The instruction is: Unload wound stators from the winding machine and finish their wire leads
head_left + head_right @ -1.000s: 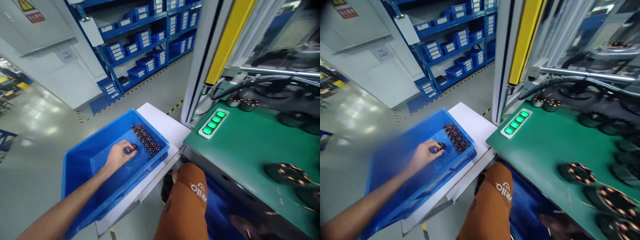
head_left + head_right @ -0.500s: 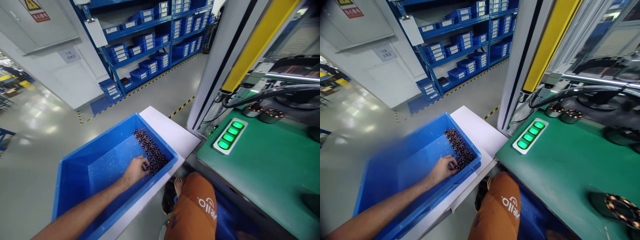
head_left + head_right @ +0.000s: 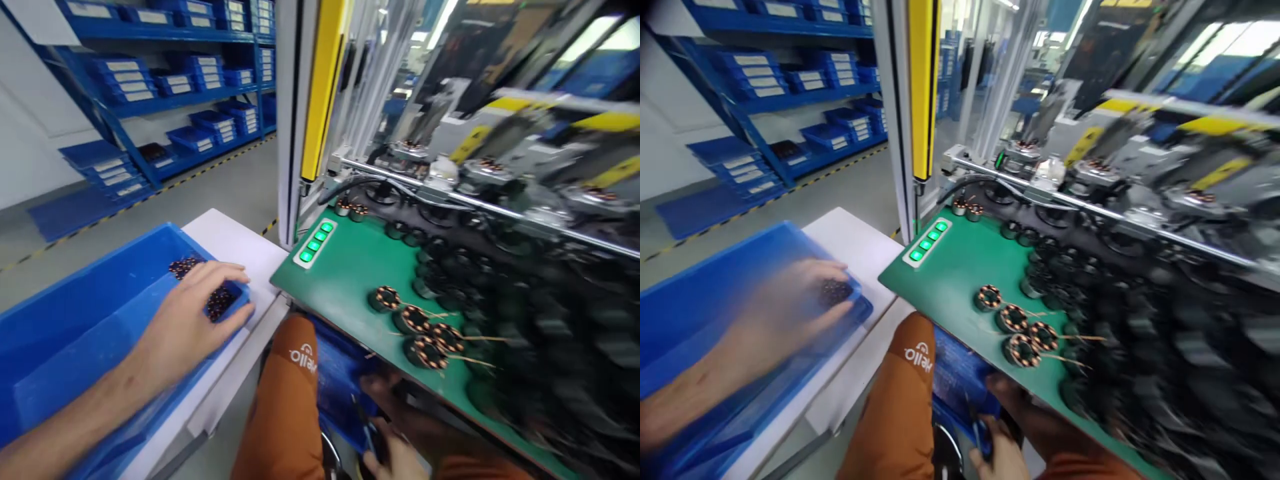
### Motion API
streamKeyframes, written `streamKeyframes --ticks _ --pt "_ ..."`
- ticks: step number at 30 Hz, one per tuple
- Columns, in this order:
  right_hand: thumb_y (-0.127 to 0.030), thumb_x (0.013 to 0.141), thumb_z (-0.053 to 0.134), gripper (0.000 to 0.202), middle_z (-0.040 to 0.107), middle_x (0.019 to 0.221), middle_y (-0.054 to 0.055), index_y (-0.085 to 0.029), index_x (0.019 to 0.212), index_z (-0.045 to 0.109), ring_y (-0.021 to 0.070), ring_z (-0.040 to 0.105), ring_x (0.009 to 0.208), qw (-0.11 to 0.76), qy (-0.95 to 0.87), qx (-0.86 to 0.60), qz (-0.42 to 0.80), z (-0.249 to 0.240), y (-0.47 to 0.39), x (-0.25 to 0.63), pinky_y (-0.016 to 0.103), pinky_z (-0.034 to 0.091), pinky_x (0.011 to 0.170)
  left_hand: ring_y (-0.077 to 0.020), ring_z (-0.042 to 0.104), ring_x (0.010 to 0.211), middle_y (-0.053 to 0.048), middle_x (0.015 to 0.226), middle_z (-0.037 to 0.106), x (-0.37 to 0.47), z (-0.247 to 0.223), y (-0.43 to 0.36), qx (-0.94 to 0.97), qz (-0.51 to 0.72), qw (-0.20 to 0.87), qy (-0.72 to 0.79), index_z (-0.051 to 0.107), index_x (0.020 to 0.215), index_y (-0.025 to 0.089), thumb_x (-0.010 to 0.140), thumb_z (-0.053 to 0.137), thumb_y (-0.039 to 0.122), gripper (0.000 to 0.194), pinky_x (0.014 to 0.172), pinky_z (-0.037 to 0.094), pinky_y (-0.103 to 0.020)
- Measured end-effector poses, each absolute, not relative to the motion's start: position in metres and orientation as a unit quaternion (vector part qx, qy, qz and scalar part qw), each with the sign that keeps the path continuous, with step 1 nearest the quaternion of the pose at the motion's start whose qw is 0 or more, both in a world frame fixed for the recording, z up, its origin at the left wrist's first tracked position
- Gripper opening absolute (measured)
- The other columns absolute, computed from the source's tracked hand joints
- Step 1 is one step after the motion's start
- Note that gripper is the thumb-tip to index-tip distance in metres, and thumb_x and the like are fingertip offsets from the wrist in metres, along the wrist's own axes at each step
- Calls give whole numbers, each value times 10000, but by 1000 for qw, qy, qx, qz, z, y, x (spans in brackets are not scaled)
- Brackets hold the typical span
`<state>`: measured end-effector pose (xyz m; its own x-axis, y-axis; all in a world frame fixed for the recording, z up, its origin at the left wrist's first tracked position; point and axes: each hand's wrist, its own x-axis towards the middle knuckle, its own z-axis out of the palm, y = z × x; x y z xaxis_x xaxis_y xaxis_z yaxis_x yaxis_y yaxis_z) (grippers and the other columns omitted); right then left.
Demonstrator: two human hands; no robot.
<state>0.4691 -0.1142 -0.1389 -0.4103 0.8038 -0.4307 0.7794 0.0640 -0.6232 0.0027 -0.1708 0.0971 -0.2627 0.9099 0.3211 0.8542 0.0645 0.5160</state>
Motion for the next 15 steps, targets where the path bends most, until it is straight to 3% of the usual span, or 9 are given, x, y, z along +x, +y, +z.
streamKeyframes --ticks 4,7,12,15 --pt "-372 784 664 631 844 1371 244 -147 1348 832 381 838 1267 53 -722 -550 417 -127 -131 462 467 638 1145 -216 664 1441 39 1531 699 96 126 -105 707 351 127 601 666 1347 393 1109 774 328 269 1220 540 -433" --pt "-372 805 651 625 865 1293 196 -156 1364 828 330 859 1150 80 -717 -543 430 -114 -143 478 415 663 1074 -272 677 1392 -52 1576 657 137 114 -53 766 296 171 545 660 1334 309 1140 720 340 206 1172 558 -485" --pt "-357 870 689 517 881 1244 114 -215 1343 841 277 855 1120 156 -681 -544 464 -92 -165 528 333 663 1030 -278 699 1057 -20 1071 763 146 87 -4 774 303 171 529 680 1029 251 1083 790 372 172 987 560 -452" --pt "-326 880 708 482 880 1080 71 -214 1328 847 240 849 925 194 -648 -564 474 -84 -181 548 297 681 889 -214 710 936 -1 1017 761 146 91 -17 739 355 160 549 661 1021 240 1121 720 342 155 881 573 -365"
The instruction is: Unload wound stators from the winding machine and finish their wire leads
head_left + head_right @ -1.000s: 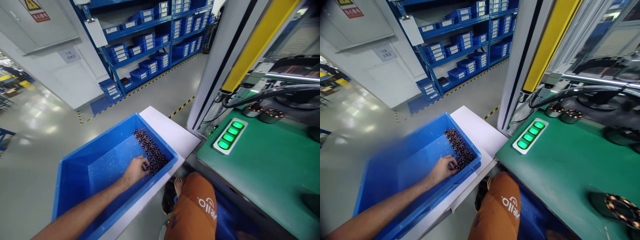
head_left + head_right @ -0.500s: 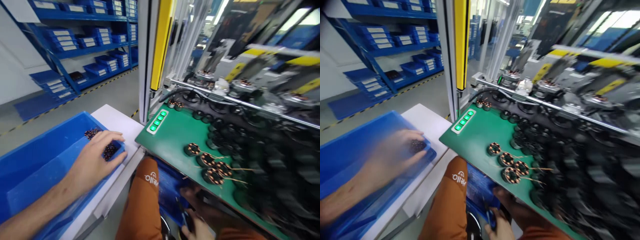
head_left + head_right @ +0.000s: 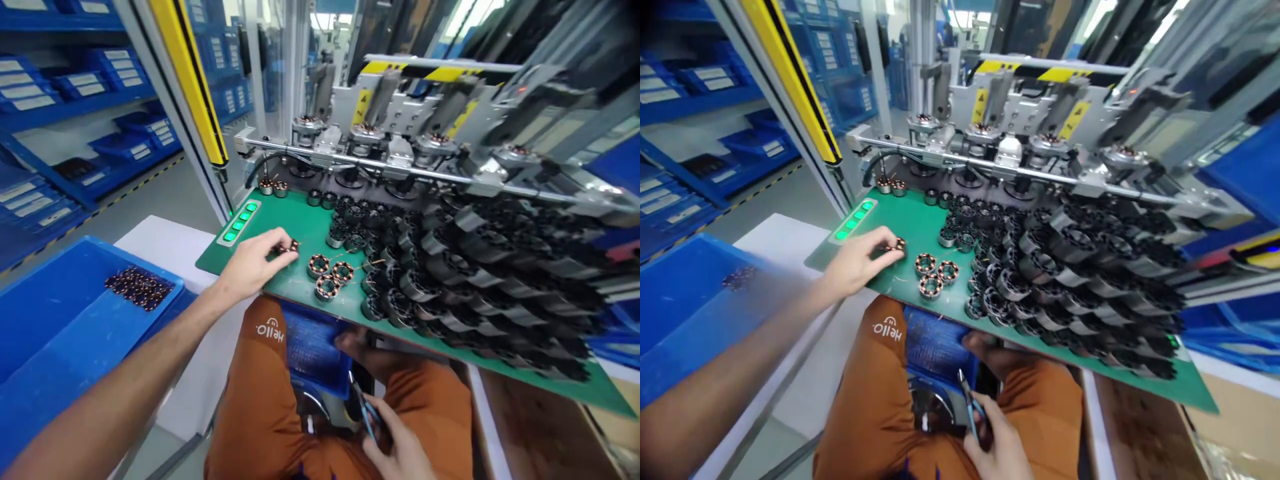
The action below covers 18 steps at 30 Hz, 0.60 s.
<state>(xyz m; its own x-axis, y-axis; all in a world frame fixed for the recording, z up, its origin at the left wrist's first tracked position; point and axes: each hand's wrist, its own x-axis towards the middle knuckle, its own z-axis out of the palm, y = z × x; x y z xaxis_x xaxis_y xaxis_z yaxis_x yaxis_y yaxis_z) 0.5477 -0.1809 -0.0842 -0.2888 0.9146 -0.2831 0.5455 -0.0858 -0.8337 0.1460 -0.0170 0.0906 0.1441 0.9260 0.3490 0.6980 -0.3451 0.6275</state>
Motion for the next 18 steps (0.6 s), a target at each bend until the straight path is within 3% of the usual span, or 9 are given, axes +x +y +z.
streamKeyframes --ticks 2,4,7,9,11,15,18 --pt "-305 864 719 503 865 994 56 -206 1340 848 230 829 837 218 -637 -572 468 -77 -191 551 294 684 820 -169 718 896 -1 1043 755 156 101 -41 715 390 152 560 683 1058 237 1136 687 313 109 800 579 -296" --pt "-285 862 716 544 878 1049 78 -200 1385 841 241 845 878 246 -630 -578 456 -64 -201 548 308 698 831 -149 703 891 -5 1053 740 174 111 -72 709 407 133 561 728 1007 244 1094 720 256 88 733 560 -253" --pt "-257 958 670 567 847 1406 128 -242 1512 792 277 851 1209 260 -637 -565 456 -31 -211 536 384 688 1061 -128 707 882 2 1075 754 211 120 -116 727 416 88 540 701 885 248 998 754 167 149 739 570 -243" --pt "-250 1026 642 548 798 1534 101 -308 1557 765 280 786 1389 271 -646 -552 453 -3 -213 526 432 632 1191 -113 715 920 6 1092 756 234 121 -137 739 411 75 529 688 906 244 971 759 129 149 814 593 -237" --pt "-263 1065 644 525 815 1506 73 -352 1572 747 257 789 1375 299 -654 -535 444 23 -209 516 404 639 1179 -102 713 963 2 1122 750 251 118 -150 740 411 71 528 693 953 237 970 775 116 147 859 596 -222" --pt "-206 1083 616 537 841 1402 57 -355 1590 713 191 835 1174 359 -660 -486 447 59 -197 501 305 667 1086 -107 703 961 3 1138 742 266 114 -159 734 423 61 527 702 981 243 1014 879 219 182 797 579 -228" --pt "-199 1083 629 550 813 1476 39 -378 1598 702 197 797 1293 370 -667 -468 446 69 -193 497 293 648 1116 -126 720 953 4 1125 752 266 117 -162 728 427 44 534 709 970 252 1016 941 312 244 760 577 -258"
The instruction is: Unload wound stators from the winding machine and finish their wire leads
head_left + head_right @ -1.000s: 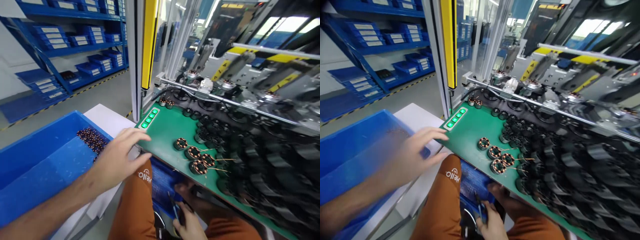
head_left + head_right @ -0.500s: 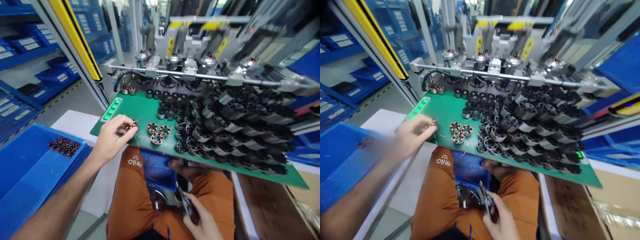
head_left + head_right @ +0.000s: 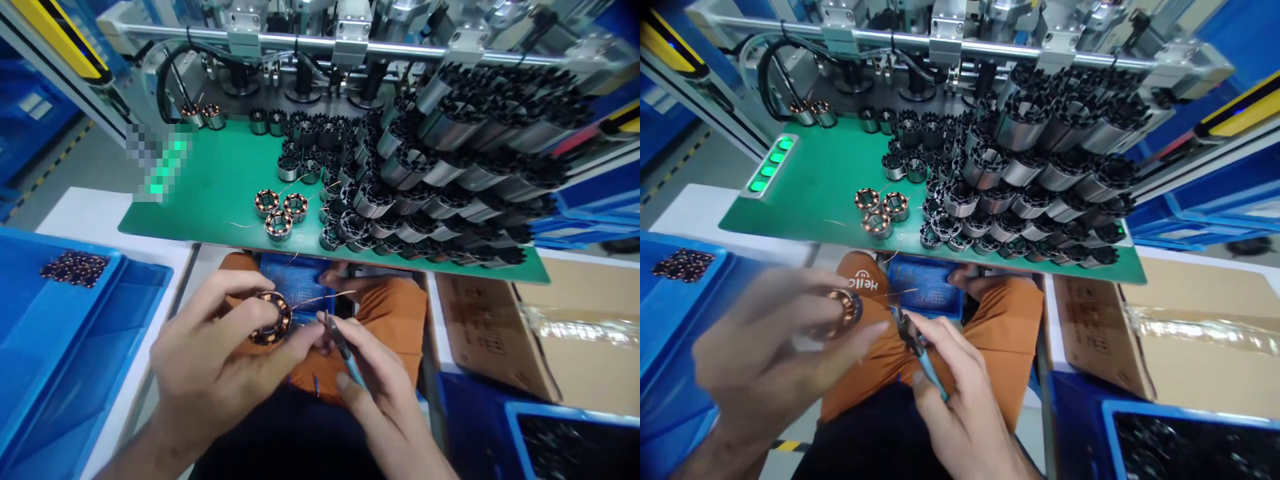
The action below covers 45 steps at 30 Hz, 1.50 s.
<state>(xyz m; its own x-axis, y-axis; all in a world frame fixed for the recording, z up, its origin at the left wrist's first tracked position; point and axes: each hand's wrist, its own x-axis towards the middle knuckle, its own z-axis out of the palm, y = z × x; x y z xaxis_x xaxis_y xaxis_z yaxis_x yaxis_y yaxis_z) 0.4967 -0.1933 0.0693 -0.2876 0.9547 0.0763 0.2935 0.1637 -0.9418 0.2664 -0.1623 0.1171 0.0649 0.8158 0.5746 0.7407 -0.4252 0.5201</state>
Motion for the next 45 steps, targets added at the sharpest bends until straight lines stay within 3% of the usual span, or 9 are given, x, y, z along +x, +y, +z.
streamKeyframes --ticks 8,13,20,25,32,35,39,42,45 --pt "-177 1079 637 617 780 1537 -10 -462 1626 659 193 773 1334 384 -647 -437 492 78 -193 489 299 645 1130 -108 703 847 28 1092 759 262 118 -174 723 429 41 539 695 896 248 987 980 354 317 681 547 -284" --pt "-109 1029 606 696 790 1520 0 -445 1636 665 211 792 1282 386 -650 -436 488 83 -193 486 333 673 1096 -117 724 847 23 1079 765 263 119 -175 726 432 44 533 692 900 256 998 967 327 301 679 567 -279" --pt "-65 1005 600 752 836 1272 -39 -506 1608 680 133 789 999 394 -660 -434 470 84 -195 483 213 665 890 -103 730 866 24 1079 742 263 121 -182 722 432 46 538 684 921 260 1044 917 344 276 683 590 -260" --pt "-39 988 584 724 825 1094 -31 -456 1561 732 119 756 848 416 -654 -430 464 85 -197 479 207 653 794 -94 730 831 44 1067 734 263 122 -189 709 425 51 560 701 913 284 1056 904 386 268 635 581 -289" --pt "-56 960 622 683 802 938 -16 -400 1527 789 132 723 718 424 -632 -415 499 78 -193 477 226 607 666 -123 747 818 20 1076 776 264 115 -189 707 432 43 558 710 917 265 1016 941 313 256 595 570 -293" --pt "-70 943 619 651 774 835 -34 -359 1490 825 139 731 704 397 -622 -430 520 64 -187 479 244 633 717 -110 735 827 22 1049 773 259 104 -186 706 432 42 560 715 900 252 973 989 317 291 627 560 -256" --pt "-113 972 624 616 849 1143 35 -322 1523 803 209 825 1094 354 -637 -490 479 46 -177 483 327 671 981 -169 767 948 -25 1116 771 250 87 -183 653 452 193 577 738 943 257 1003 890 256 163 703 617 -254" --pt "-128 941 674 731 765 1074 36 -322 1646 700 189 760 965 332 -679 -502 420 41 -174 486 297 663 834 -216 789 1004 -76 1199 772 247 74 -183 536 477 373 588 798 985 255 995 772 191 70 625 634 -239" --pt "-114 910 744 806 656 992 -2 -324 1684 651 153 662 863 348 -709 -471 392 43 -176 485 273 640 800 -219 795 953 -86 1132 793 251 67 -181 439 503 461 584 829 953 238 975 792 185 68 621 659 -230"
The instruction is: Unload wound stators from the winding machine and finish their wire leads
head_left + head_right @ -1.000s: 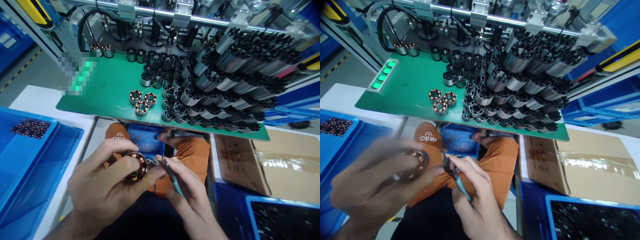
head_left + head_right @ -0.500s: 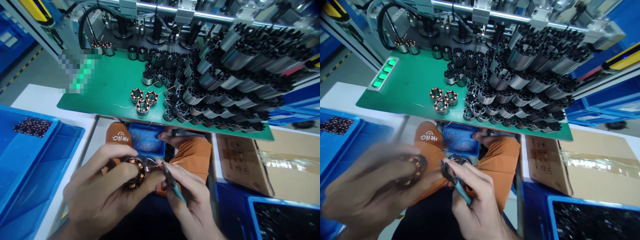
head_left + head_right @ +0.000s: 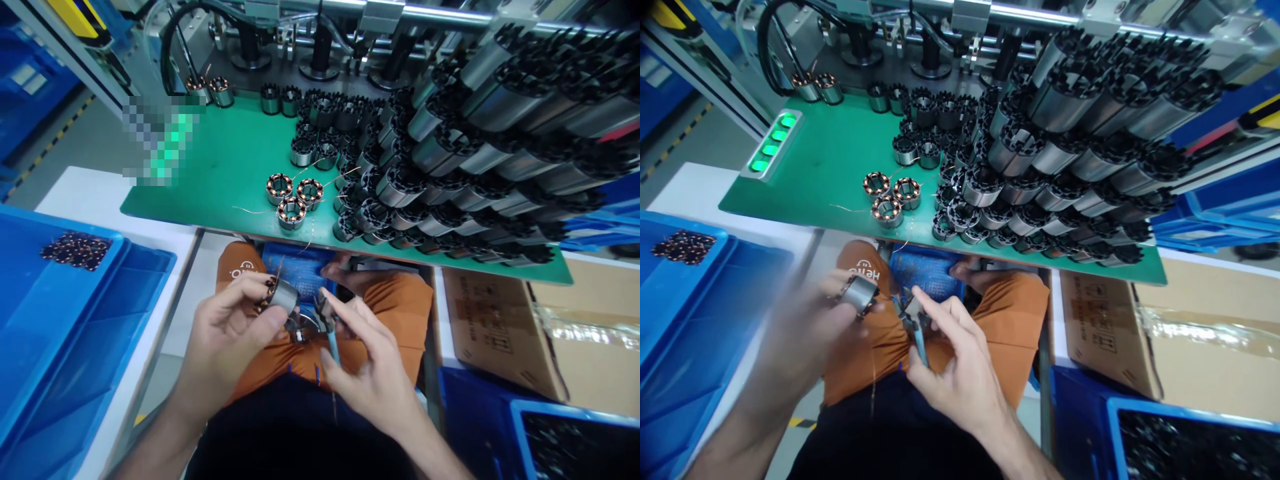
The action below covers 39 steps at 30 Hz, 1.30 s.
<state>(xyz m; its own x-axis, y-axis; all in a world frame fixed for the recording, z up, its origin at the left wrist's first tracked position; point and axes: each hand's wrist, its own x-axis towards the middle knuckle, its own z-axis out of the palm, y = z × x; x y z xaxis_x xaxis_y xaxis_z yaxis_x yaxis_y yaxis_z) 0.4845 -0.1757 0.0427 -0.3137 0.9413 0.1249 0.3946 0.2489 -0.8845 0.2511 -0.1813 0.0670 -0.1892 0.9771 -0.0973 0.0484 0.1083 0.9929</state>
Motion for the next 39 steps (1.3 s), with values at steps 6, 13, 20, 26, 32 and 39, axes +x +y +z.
streamKeyframes --ticks 6,13,20,26,32,39 --pt "-49 913 753 809 621 1041 1 -354 1657 660 139 656 932 396 -727 -440 349 49 -182 476 264 621 841 -153 797 882 -21 1016 814 268 80 -169 396 525 528 538 837 848 230 876 782 29 210 811 702 -216" --pt "-26 925 752 852 622 1038 -13 -381 1689 626 127 663 929 430 -725 -435 315 51 -181 474 243 619 821 -135 754 910 -4 1064 759 281 88 -169 373 550 568 486 845 906 247 925 874 148 105 829 664 -193" --pt "-14 966 754 883 603 1038 -25 -446 1719 587 115 643 909 434 -717 -419 348 47 -182 477 235 603 799 -116 744 875 9 1102 744 284 83 -173 363 554 592 460 840 981 259 968 870 146 118 819 657 -190" --pt "-16 980 742 870 595 1018 -29 -475 1705 601 111 630 870 434 -709 -418 366 45 -182 480 222 590 761 -112 771 914 24 1090 757 284 85 -173 360 553 606 444 829 953 266 981 846 111 159 842 665 -169" --pt "-123 1017 770 779 580 939 -39 -482 1692 620 110 615 792 403 -704 -424 402 32 -174 483 206 577 725 -108 777 889 21 1017 769 291 66 -165 319 583 578 474 821 874 247 928 917 196 121 802 664 -144" --pt "-468 1067 646 691 744 1602 185 -163 1687 644 301 765 1425 214 -652 -525 504 -46 -162 494 443 612 1216 -191 862 826 -51 934 849 234 26 -170 271 580 461 614 846 982 206 929 939 542 353 775 710 -219"
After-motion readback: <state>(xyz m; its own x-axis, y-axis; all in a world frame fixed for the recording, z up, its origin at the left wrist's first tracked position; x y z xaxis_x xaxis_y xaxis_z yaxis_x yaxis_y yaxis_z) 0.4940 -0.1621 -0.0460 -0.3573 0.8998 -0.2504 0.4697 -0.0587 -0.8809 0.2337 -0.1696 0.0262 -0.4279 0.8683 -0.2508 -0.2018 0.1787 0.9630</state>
